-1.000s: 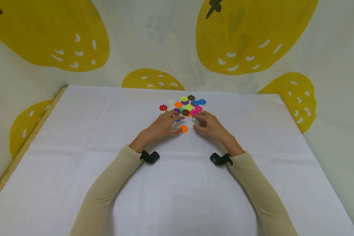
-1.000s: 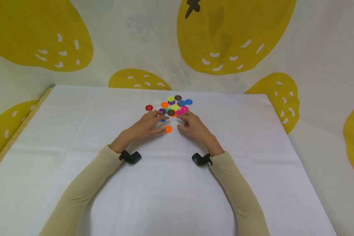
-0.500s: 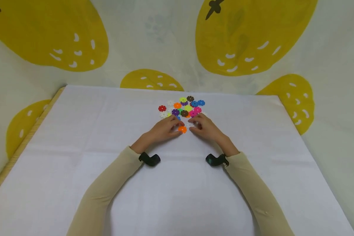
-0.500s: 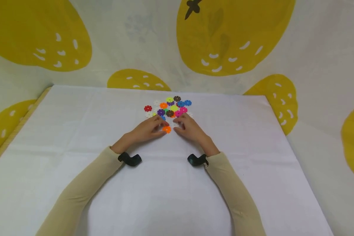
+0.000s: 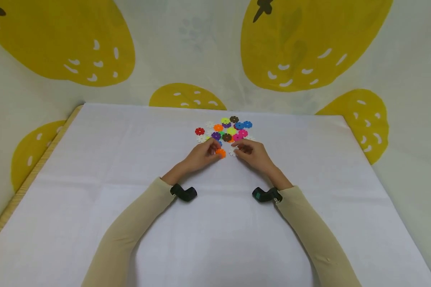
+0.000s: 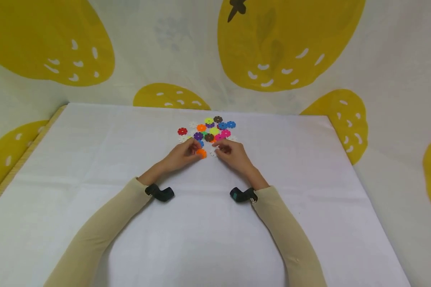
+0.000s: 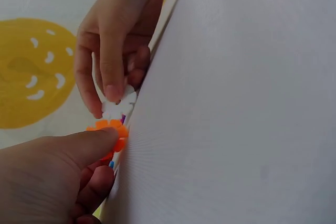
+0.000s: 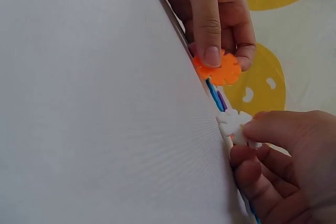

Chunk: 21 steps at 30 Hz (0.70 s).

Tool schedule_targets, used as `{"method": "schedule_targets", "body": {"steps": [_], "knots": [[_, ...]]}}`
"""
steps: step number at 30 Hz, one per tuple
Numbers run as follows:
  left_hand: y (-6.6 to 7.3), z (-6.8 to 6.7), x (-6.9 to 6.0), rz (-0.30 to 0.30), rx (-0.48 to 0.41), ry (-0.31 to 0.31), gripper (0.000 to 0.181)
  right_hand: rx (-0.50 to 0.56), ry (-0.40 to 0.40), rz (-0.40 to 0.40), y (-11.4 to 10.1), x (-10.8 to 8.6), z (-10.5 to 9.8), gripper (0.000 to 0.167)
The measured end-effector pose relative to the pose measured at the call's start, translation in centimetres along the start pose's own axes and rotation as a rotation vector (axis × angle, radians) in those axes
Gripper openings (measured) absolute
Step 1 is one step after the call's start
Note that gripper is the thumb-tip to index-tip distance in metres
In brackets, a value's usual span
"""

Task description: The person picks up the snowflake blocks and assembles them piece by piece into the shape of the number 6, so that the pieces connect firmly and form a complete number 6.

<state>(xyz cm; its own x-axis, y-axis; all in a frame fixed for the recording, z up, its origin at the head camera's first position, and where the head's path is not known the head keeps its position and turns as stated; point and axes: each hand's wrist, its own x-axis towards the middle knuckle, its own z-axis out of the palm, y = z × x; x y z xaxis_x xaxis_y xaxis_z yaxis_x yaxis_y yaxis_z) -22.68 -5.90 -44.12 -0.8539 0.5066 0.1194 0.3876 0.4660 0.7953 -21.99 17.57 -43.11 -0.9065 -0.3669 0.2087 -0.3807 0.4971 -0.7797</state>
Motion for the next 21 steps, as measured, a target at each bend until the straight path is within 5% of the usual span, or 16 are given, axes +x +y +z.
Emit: {"method": "schedule_targets", "body": {"steps": [8, 14, 21], "knots": [[-0.3, 0.1, -0.3, 0.059, -0.04, 0.082, 0.017, 0.274, -0.027, 0.246, -0.8, 0.1, 0.0, 0.03], [-0.5, 0.1, -0.4, 0.118, -0.07, 0.098, 0.014, 0.435, -0.029, 0.336, -0.9, 0.3, 0.4, 0.028], [-0.3, 0.1, -0.3, 0.1, -0.074, 0.103, 0.02, 0.562, -0.021, 0.413, -1.1, 0.1, 0.5, 0.025]]}}
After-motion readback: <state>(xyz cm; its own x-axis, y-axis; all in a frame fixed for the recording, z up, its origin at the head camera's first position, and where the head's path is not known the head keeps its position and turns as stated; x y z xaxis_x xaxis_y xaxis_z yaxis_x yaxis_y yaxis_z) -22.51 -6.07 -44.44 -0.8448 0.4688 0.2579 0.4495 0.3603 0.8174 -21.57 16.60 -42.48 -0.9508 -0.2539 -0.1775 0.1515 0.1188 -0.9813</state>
